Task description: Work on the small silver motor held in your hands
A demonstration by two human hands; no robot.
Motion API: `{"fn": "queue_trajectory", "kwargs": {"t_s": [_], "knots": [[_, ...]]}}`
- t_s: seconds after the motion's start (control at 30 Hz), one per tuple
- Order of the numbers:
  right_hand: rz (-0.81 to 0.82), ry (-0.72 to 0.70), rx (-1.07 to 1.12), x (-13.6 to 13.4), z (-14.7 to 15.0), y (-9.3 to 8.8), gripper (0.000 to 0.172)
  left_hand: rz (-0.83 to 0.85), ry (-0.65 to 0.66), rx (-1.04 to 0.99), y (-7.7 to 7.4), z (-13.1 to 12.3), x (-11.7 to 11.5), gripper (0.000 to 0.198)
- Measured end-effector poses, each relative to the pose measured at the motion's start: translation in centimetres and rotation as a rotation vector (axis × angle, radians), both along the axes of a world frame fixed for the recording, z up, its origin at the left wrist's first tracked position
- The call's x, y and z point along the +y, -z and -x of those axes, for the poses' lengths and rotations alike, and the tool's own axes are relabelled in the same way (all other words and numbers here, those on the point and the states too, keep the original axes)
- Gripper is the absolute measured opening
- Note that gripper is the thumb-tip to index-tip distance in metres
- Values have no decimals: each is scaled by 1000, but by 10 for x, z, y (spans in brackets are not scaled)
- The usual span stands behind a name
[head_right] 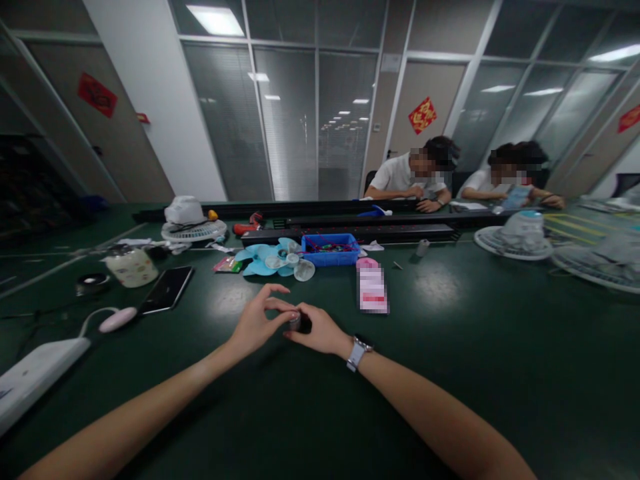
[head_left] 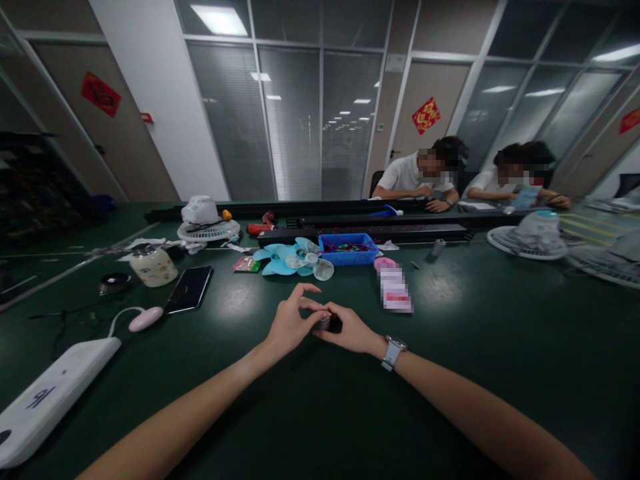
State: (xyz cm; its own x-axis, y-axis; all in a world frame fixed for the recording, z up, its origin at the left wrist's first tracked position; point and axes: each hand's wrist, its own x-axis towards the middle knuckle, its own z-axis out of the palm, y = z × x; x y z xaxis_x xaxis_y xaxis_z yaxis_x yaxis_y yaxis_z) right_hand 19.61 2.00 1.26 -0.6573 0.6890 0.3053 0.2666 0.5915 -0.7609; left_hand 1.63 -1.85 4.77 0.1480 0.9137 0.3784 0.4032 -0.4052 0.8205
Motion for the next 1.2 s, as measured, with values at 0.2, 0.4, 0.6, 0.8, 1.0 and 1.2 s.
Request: {"fn": "queue_trajectory", "kwargs": {"t_s": [0.2,0.4,0.6,0.8,1.0,1.2], "knots": [[22,-28,22,-1,0,-3,29,30,30,6,-2,-1,-1,36],[-35,7,3,2,0,3,29,3,35,24,-1,1,2,30],[-55,-6,0,2,-1,4,28,-30,-90,50,4,1,6,36],[-60,-5,-1,3,-1,4,33,-29,35,41,4,4,7,28],[-81,7,-5,2,-1,2,37,83,227,-37,-1,11,10,34],[-52,-13,1,2,-1,2,29,57,84,-66,6,8,15,39]]}}
